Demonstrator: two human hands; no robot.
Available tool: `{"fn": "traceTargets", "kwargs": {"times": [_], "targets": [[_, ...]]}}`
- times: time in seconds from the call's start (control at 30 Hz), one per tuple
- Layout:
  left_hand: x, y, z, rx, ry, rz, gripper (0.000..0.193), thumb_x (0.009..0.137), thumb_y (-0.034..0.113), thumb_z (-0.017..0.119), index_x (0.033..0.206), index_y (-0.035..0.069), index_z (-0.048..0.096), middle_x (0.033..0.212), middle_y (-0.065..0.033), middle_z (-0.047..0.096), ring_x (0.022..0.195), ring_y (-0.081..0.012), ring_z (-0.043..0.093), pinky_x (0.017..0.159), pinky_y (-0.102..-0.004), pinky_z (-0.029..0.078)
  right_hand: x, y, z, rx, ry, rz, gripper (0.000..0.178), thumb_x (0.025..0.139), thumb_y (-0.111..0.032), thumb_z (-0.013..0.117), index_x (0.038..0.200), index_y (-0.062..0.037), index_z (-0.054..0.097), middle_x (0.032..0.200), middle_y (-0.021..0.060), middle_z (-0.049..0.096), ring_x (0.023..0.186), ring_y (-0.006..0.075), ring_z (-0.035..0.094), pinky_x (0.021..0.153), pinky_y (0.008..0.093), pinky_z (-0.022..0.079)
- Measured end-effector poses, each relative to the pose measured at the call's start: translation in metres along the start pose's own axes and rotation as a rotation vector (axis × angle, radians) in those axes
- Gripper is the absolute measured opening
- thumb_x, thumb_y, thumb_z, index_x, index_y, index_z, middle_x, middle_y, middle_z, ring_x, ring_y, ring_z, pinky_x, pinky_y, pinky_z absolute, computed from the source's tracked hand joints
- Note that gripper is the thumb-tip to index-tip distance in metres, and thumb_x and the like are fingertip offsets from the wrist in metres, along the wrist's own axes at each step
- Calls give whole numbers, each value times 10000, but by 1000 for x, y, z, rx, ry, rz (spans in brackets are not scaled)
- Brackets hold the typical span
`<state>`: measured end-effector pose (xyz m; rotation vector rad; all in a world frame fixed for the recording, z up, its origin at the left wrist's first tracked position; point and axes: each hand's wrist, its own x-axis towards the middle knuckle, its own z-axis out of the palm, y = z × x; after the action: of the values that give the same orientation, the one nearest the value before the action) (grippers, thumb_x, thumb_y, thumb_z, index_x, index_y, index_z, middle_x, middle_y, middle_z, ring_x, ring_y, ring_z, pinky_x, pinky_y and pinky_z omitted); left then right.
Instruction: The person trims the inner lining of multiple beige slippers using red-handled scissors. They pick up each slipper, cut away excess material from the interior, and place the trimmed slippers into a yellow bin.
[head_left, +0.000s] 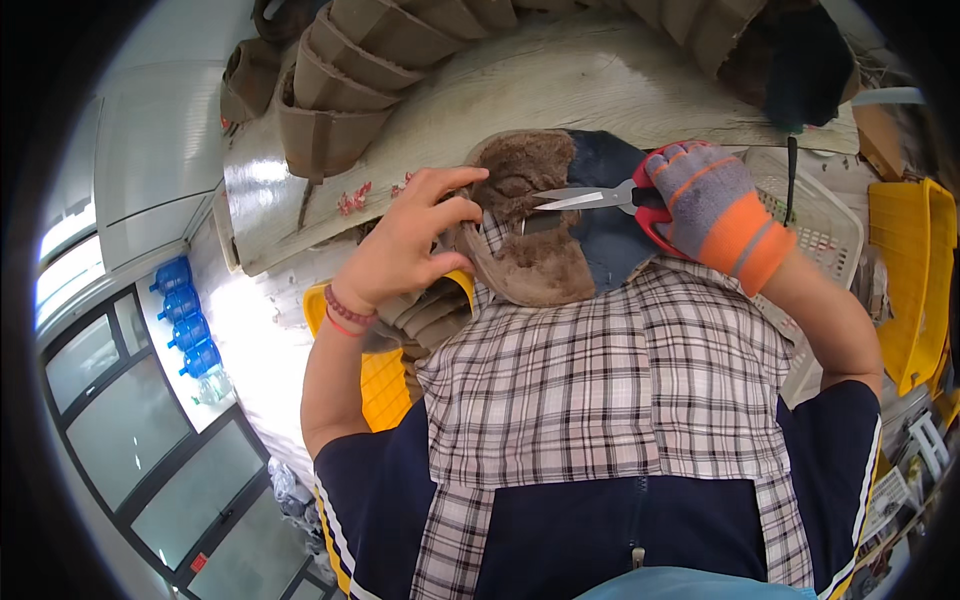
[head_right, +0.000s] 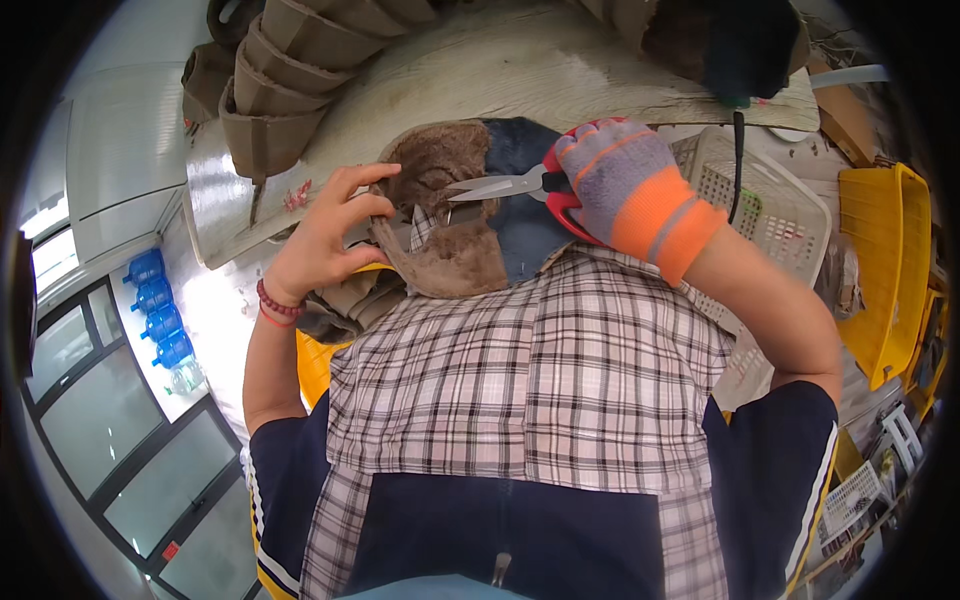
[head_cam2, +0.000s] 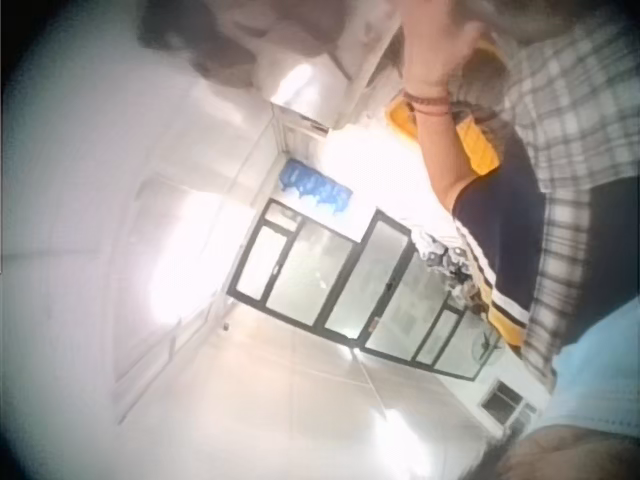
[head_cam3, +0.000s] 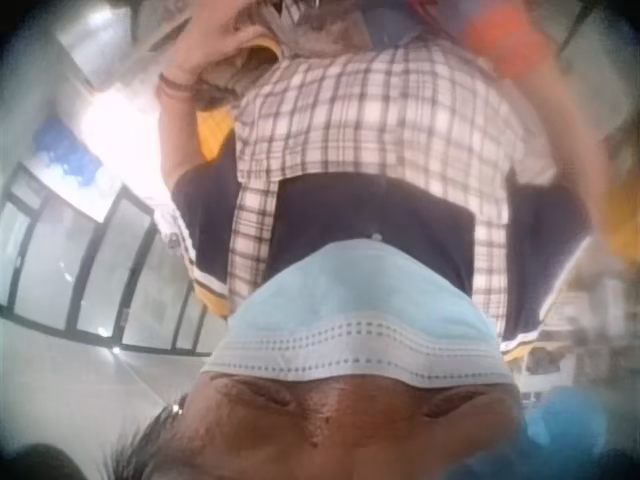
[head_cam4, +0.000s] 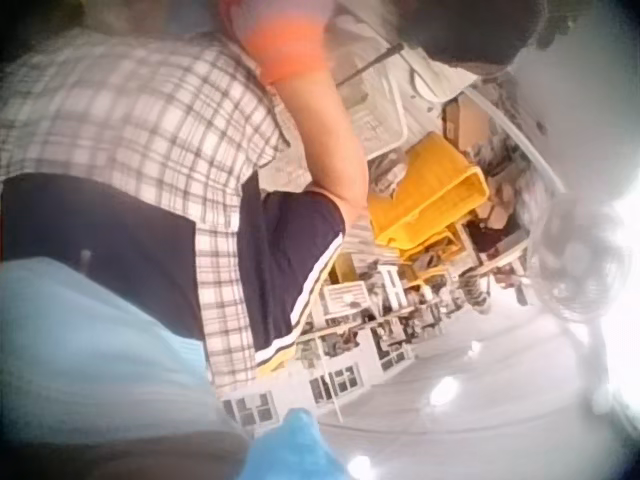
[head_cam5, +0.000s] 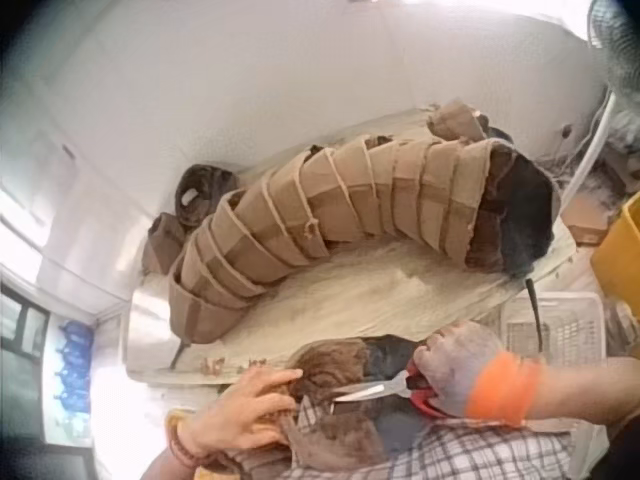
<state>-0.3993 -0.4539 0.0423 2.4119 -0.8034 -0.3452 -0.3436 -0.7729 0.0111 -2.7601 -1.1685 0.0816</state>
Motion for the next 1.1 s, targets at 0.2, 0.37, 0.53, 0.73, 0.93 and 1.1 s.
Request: {"fn": "traceTargets", "kwargs": {"times": [0.2,0.37,0.53,0.73,0.93,1.1], "targets": [[-8,2,8,-13,45,-45,409,609,119,755,967,64,566,1358,-131,430,1191,-343,420,1014,-430,318,36,-18,-8,-10,-352,-48,293,771,-311,647,954,-83,650,855,86,659,842,252,630,700,348,502],[2,12,11,17,49,-37,443,561,8,737,959,54,549,1357,-101,427,1125,-334,438,941,-408,402,59,-25,1,-44,-612,-55,248,786,-271,592,929,-85,672,868,85,684,805,261,647,674,354,518],[3,7,13,17,39,-42,430,574,55,752,957,57,556,1353,-114,432,1156,-341,431,965,-417,378,73,-31,-2,-45,-700,-73,284,779,-291,613,924,-50,652,854,113,672,810,286,641,686,365,513],[4,7,13,25,30,-28,440,573,38,747,966,50,551,1363,-108,420,1140,-346,433,950,-413,395,79,-33,-1,-86,-795,-108,320,780,-305,616,957,-40,638,840,125,672,805,301,644,686,374,511],[3,7,12,25,27,-25,455,569,23,742,979,47,548,1370,-105,410,1132,-348,432,942,-413,405,83,-37,-6,-104,-813,-152,308,778,-284,599,989,-65,651,856,125,678,808,297,647,681,377,514],[4,8,10,32,17,-22,455,570,22,741,981,47,546,1369,-108,410,1133,-350,432,945,-413,404,82,-34,-6,-91,-786,-151,313,782,-326,616,945,-63,663,854,125,676,798,289,648,691,373,510]]}}
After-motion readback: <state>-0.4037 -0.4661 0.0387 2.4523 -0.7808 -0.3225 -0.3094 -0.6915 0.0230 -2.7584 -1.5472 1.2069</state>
